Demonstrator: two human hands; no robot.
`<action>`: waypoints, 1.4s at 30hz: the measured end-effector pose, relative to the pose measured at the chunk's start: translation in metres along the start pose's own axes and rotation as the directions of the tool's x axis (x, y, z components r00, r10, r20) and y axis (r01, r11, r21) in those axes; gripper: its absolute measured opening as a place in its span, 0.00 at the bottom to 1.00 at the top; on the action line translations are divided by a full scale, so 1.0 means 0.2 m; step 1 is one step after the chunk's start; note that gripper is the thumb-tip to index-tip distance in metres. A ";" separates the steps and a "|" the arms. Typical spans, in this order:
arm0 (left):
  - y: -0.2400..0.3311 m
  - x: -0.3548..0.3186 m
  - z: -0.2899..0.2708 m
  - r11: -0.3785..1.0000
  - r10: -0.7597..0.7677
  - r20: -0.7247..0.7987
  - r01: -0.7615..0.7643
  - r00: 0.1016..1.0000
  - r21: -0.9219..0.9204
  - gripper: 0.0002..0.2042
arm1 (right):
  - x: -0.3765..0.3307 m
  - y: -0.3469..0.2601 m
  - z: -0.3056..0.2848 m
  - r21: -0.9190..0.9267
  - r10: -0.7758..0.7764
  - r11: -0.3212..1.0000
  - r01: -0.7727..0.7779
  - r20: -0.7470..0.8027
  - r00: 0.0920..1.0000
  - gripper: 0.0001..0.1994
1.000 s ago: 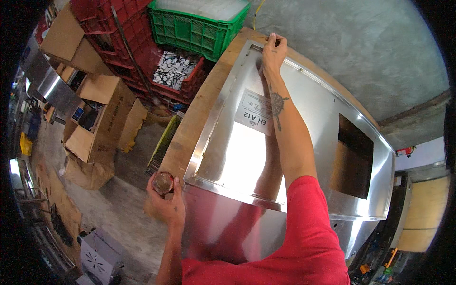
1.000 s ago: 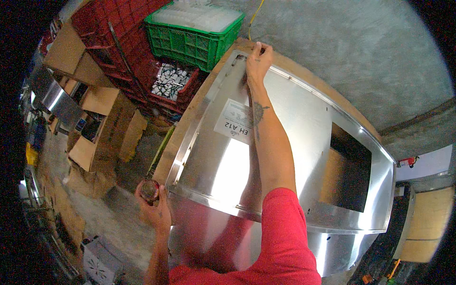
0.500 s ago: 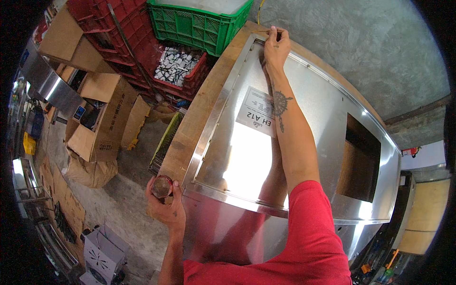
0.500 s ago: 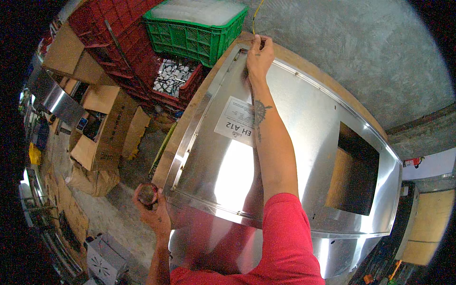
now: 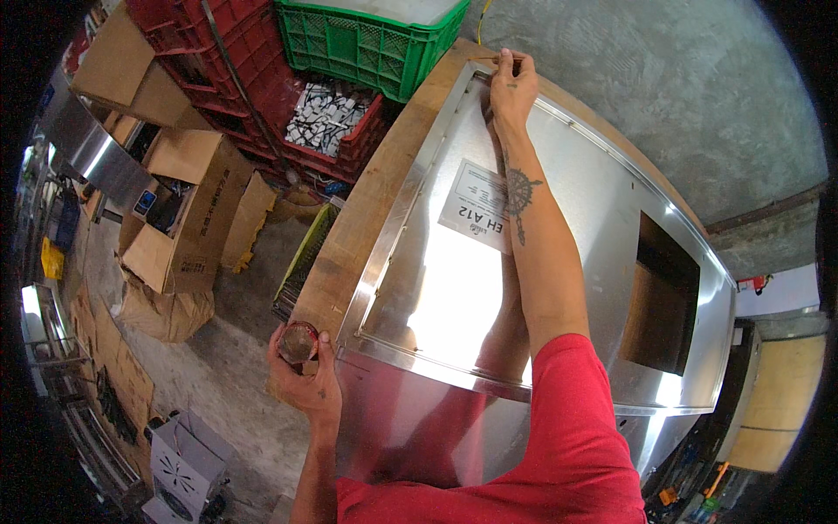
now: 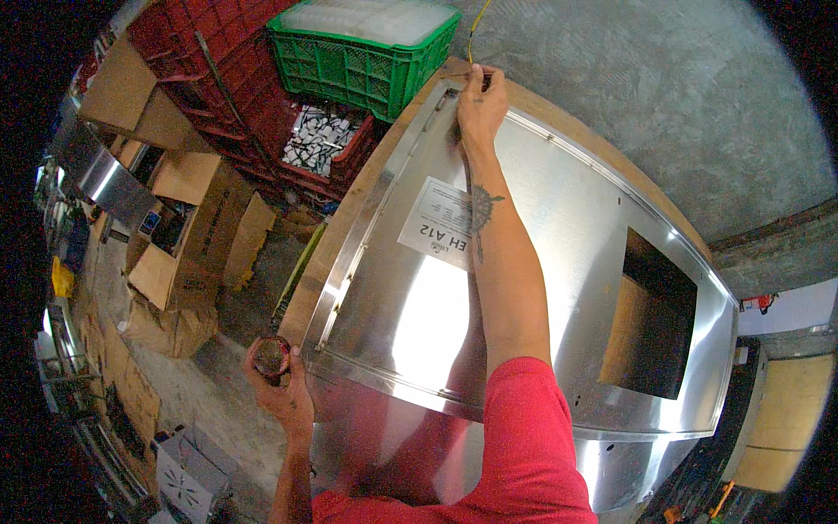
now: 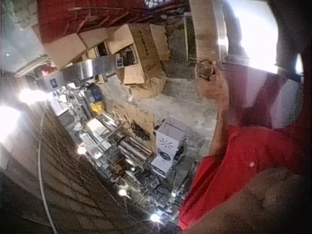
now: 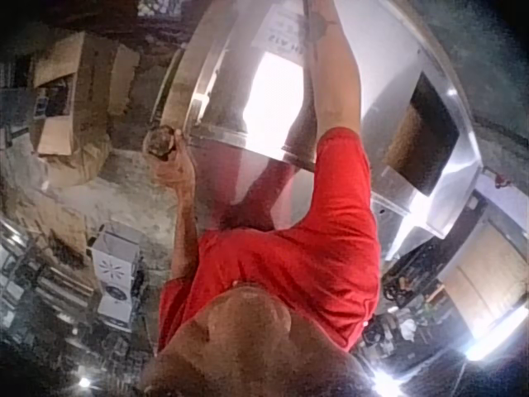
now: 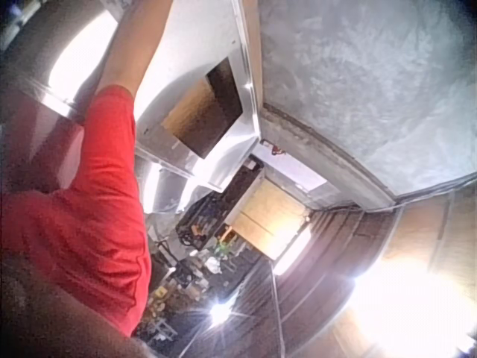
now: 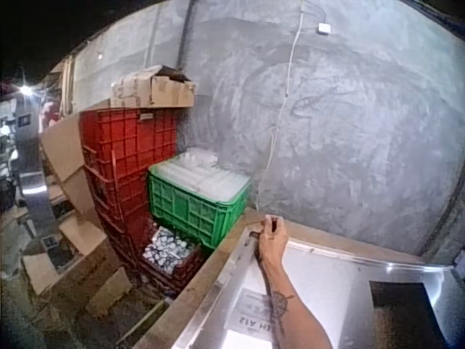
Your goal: The person applies a viscous substance from a small jar onto the edges and seams of a stainless steel appliance using a wooden stick. They work methodically along the perimeter and corners, re-dipping the stick as needed.
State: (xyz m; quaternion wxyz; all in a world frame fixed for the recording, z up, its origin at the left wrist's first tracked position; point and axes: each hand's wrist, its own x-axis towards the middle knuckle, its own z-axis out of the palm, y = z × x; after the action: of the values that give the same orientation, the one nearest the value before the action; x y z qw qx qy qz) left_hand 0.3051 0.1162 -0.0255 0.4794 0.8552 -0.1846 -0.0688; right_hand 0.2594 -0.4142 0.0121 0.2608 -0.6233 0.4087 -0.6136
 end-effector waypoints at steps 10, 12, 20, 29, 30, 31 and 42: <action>0.01 0.00 0.00 1.000 0.020 -0.016 -0.020 1.000 -0.001 0.32 | 0.00 -0.02 -0.01 -0.001 0.033 0.999 -0.033 0.009 0.999 0.13; 0.00 0.01 0.01 1.000 0.031 -0.020 -0.031 0.999 -0.001 0.31 | 0.00 -0.01 -0.01 -0.020 0.020 1.000 -0.020 -0.001 1.000 0.13; -0.01 0.01 0.01 0.999 0.036 -0.029 -0.036 0.999 0.001 0.31 | 0.00 -0.02 -0.01 -0.026 0.001 1.000 -0.001 0.001 1.000 0.14; 0.00 0.01 0.01 1.000 0.009 -0.022 -0.009 1.000 -0.008 0.31 | 0.02 0.02 -0.01 -0.018 -0.033 0.999 0.033 0.000 0.999 0.14; 0.00 0.01 0.01 1.000 0.000 -0.022 0.000 1.000 -0.014 0.31 | 0.02 0.03 -0.01 -0.010 -0.030 1.000 0.030 0.000 1.000 0.13; 0.01 0.01 0.01 1.000 -0.009 -0.021 0.008 1.000 -0.021 0.31 | 0.02 0.03 -0.01 -0.010 -0.033 0.999 0.033 -0.005 0.999 0.14; -0.02 0.01 0.01 1.000 0.014 -0.022 -0.013 1.000 0.019 0.32 | 0.01 -0.01 -0.01 -0.009 0.016 1.000 -0.016 0.013 1.000 0.14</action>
State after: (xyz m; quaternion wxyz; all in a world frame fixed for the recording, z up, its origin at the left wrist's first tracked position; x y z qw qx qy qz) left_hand 0.3067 0.1157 -0.0289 0.4738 0.8591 -0.1856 -0.0542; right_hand 0.2570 -0.4143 0.0142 0.2657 -0.6251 0.4148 -0.6054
